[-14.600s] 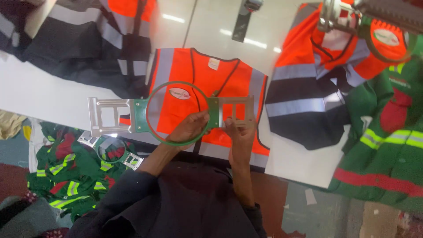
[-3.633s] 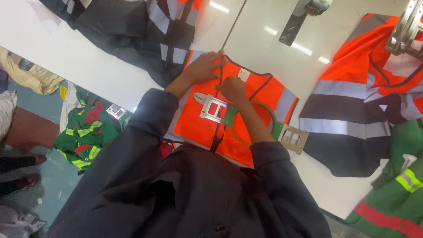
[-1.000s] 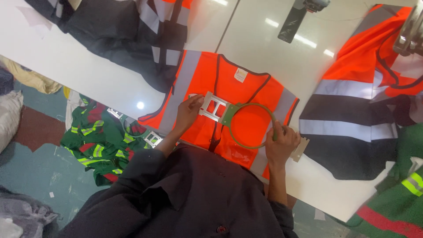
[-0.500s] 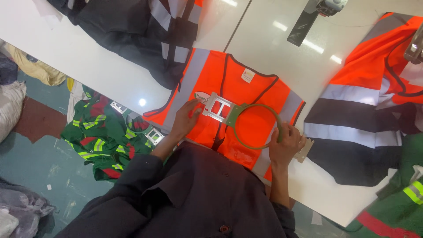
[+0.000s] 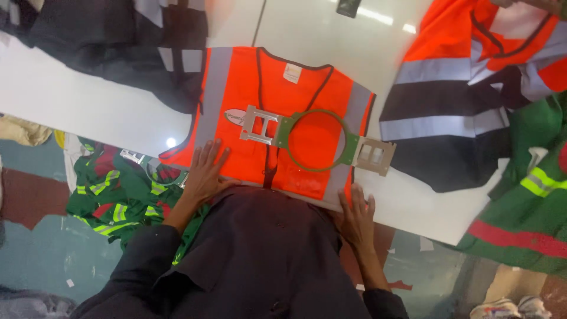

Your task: Prepare a high-visibility safety vest for an embroidery machine by attaching a mounting hoop.

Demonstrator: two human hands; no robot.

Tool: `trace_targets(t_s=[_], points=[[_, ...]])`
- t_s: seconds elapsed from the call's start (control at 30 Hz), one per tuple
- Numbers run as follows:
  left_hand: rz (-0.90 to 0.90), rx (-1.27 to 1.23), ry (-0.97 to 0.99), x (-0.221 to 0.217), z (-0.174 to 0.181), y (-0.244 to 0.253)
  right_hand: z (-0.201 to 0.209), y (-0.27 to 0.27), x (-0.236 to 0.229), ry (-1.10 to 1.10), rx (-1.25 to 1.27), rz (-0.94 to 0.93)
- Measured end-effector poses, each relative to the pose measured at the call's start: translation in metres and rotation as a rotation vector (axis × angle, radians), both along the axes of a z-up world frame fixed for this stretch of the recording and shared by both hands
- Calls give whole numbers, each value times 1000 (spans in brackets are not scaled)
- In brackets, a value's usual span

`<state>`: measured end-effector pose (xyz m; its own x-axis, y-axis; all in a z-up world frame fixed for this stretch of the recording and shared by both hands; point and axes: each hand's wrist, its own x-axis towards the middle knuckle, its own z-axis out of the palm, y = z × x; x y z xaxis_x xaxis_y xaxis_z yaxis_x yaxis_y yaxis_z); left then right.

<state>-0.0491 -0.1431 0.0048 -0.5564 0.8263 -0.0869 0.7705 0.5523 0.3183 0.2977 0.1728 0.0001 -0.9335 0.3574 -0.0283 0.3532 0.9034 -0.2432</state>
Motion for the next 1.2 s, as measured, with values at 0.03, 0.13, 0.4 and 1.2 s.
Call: trace_targets(t_s=[0.03,0.13,0.4,1.2], points=[[-28,6,-5,1,-3,1,-8,0,6,-5,6,-28],[-17,-51,31,3,-6,3,-25,0,16,-155,215,-6],[-22,-137,75,5,-2,-5,-25,-9,18,-107,140,-108],[9,268,-114,28,4,213,28,37,-180,295,44,-292]])
